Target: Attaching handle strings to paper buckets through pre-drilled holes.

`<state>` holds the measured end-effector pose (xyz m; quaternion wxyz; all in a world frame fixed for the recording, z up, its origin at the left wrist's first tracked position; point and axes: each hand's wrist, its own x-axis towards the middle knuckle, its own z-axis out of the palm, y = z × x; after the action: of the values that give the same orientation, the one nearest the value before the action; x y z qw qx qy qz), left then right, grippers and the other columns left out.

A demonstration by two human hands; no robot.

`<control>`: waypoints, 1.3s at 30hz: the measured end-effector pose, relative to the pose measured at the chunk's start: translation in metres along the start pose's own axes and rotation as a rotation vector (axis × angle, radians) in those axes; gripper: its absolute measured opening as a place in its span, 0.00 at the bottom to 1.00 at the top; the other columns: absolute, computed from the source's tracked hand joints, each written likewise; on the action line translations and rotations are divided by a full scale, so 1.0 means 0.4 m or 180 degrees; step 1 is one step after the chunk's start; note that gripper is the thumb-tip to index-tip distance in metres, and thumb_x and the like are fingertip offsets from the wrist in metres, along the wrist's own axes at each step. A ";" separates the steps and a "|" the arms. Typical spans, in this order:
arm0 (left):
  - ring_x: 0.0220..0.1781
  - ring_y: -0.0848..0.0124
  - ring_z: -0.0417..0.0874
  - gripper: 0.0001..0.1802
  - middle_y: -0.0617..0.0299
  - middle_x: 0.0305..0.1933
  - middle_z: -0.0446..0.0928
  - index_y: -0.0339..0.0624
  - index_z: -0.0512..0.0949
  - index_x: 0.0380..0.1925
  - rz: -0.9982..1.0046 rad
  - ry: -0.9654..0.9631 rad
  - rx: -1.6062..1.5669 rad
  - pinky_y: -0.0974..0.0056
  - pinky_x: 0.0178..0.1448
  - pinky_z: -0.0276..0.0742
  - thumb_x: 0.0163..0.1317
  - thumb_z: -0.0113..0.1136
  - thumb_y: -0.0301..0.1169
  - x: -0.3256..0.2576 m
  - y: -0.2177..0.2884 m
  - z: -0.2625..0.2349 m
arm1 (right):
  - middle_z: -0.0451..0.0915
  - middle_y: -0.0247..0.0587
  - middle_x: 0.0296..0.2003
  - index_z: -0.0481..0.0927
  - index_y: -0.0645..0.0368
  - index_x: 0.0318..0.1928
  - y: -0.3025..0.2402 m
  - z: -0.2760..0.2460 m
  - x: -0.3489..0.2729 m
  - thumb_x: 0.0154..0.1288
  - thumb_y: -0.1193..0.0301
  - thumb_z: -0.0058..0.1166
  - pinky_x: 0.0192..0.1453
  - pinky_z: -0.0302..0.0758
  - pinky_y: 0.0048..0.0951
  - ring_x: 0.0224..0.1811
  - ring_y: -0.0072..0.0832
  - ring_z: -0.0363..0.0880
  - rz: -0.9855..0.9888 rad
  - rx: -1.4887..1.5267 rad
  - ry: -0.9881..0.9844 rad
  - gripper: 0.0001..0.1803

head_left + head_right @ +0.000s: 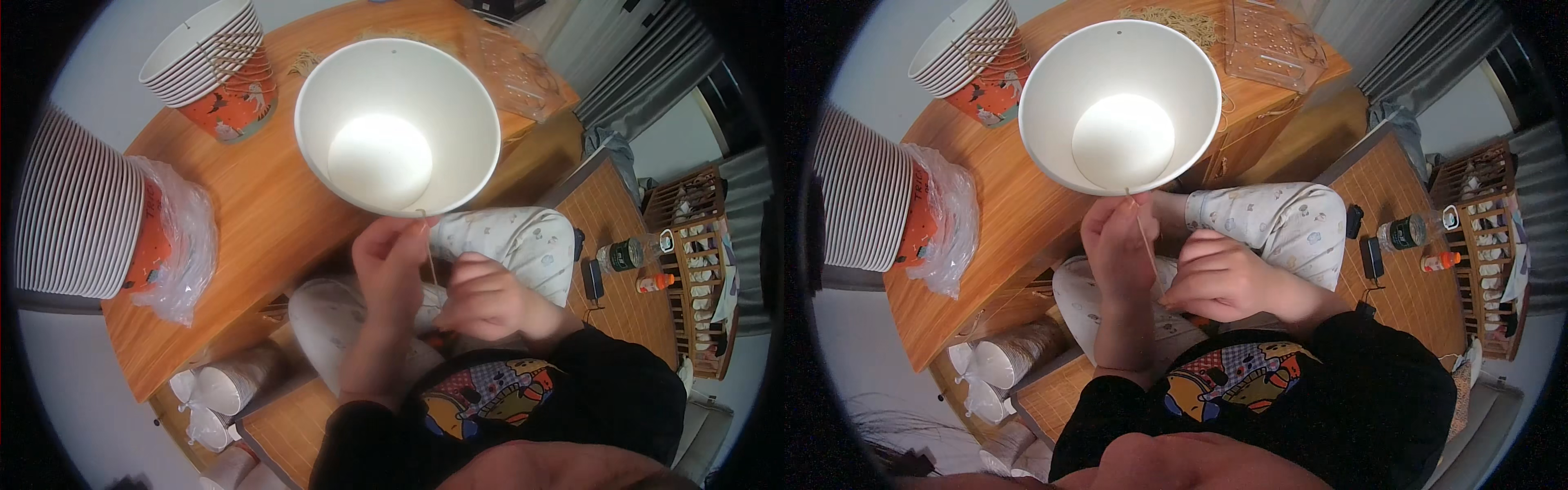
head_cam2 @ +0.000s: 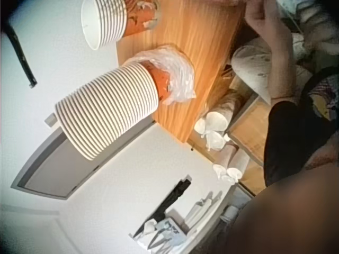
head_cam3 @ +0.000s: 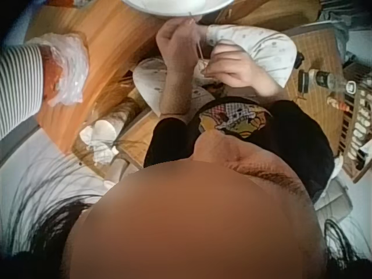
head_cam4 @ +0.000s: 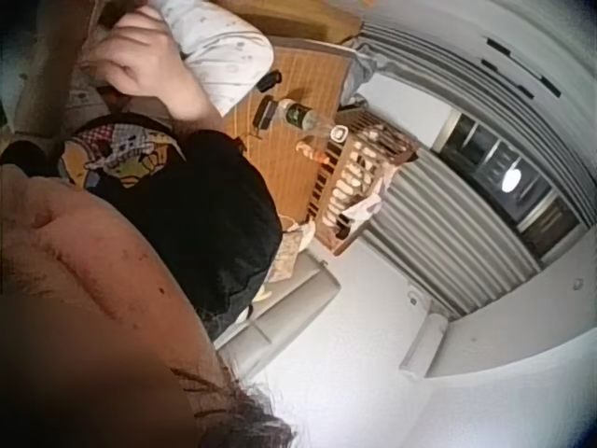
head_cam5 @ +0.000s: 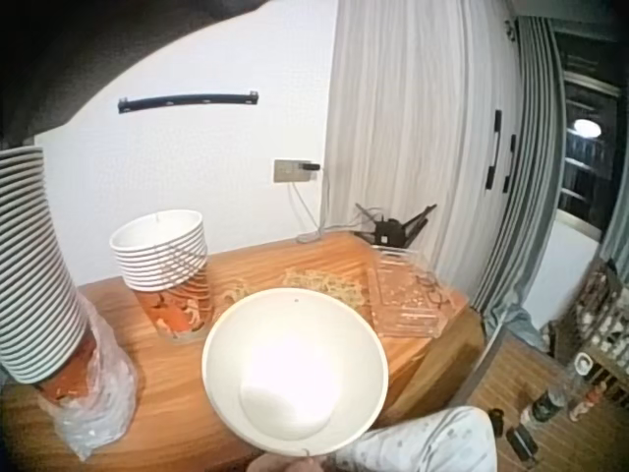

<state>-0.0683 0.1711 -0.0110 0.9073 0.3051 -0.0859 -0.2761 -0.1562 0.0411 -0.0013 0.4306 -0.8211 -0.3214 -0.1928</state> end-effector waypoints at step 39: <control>0.17 0.85 0.62 0.08 0.73 0.17 0.66 0.38 0.77 0.26 0.1638 0.0297 0.2020 0.77 0.21 0.55 0.49 0.70 0.22 -0.008 0.004 -0.018 | 0.81 0.33 0.29 0.83 0.57 0.35 0.001 0.003 -0.005 0.53 0.76 0.61 0.39 0.67 0.31 0.29 0.31 0.75 -0.0019 0.0053 -0.0156 0.07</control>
<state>-0.0677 0.1775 -0.0156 0.8106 0.5505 -0.1991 0.0141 -0.1573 0.0411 -0.0035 0.4288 -0.8210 -0.3358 -0.1712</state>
